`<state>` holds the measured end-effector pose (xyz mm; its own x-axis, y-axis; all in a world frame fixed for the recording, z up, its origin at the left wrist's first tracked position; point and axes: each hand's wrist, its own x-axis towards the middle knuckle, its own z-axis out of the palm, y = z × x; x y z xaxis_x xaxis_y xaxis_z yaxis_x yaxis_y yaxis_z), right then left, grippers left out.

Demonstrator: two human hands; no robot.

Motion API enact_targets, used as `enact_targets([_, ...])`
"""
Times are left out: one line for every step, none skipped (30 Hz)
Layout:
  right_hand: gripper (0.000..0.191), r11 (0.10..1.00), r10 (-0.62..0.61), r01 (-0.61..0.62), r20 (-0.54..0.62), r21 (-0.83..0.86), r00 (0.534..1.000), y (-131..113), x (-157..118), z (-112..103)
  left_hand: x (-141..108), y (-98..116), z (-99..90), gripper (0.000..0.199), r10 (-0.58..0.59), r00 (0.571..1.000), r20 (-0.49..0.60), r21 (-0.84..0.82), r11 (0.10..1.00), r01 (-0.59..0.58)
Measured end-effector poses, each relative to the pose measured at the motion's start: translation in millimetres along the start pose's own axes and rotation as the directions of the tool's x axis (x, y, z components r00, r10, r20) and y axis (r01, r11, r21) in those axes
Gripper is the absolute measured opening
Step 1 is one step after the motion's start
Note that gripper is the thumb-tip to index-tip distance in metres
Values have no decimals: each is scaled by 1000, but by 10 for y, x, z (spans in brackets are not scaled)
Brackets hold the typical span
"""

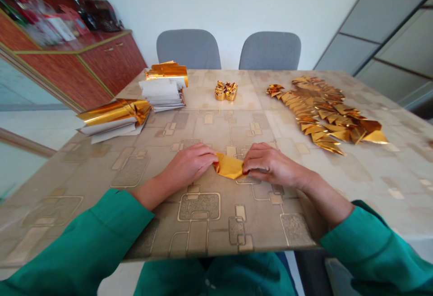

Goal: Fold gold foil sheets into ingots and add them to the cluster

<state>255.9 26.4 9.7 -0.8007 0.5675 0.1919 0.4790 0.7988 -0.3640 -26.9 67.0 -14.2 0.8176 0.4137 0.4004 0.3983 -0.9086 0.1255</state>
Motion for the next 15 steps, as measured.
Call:
enact_targets([11,1000,-7,6,10,20,1000,-16,2,8,0,27,5,17,-20,1000,9,-9,1000,20])
enact_targets([11,999,-10,9,19,36,1000,-29,2,14,1,50,11,17,-38,999,20,-19,999,39])
enact_targets([12,999,-8,6,27,44,1000,-37,3,18,2,66,20,17,-53,998,27,-32,998,54])
enact_targets([14,999,-2,1,30,45,1000,-39,3,21,5,73,32,18,-63,998,30,-49,997,65])
enact_targets([17,999,5,-6,29,42,1000,-37,3,22,10,72,46,18,-68,997,28,-69,995,70])
enact_targets([20,999,12,-12,23,38,1000,-32,5,23,15,62,63,19,-67,998,19,-90,994,68])
enact_targets([22,999,16,-17,15,37,1000,-27,9,25,24,46,81,19,-57,998,8,-110,992,58])
enact_targets([21,999,14,-14,6,45,1000,-24,17,28,34,27,101,19,-42,999,-2,-127,991,41])
enact_targets([19,998,5,-4,-5,59,1000,-25,27,32,47,8,121,19,-21,1000,-11,-142,990,19])
enact_targets([16,997,-11,12,-11,73,1000,-31,38,39,62,-8,140,20,5,1000,-14,-154,988,-7])
enact_targets([13,996,-29,30,-13,84,999,-42,51,48,78,-20,157,20,32,999,-18,-162,986,-34])
enact_targets([11,995,-50,51,-12,90,999,-55,63,59,93,-28,172,20,56,998,-20,-169,984,-59])
enact_targets([10,993,-71,71,-7,96,997,-69,72,71,108,-30,183,20,74,997,-22,-173,982,-76])
enact_targets([10,991,-89,88,3,104,996,-82,79,82,120,-29,192,21,84,996,-27,-174,981,-88])
enact_targets([11,988,-102,100,14,116,995,-92,84,93,130,-25,197,21,91,995,-31,-174,980,-94])
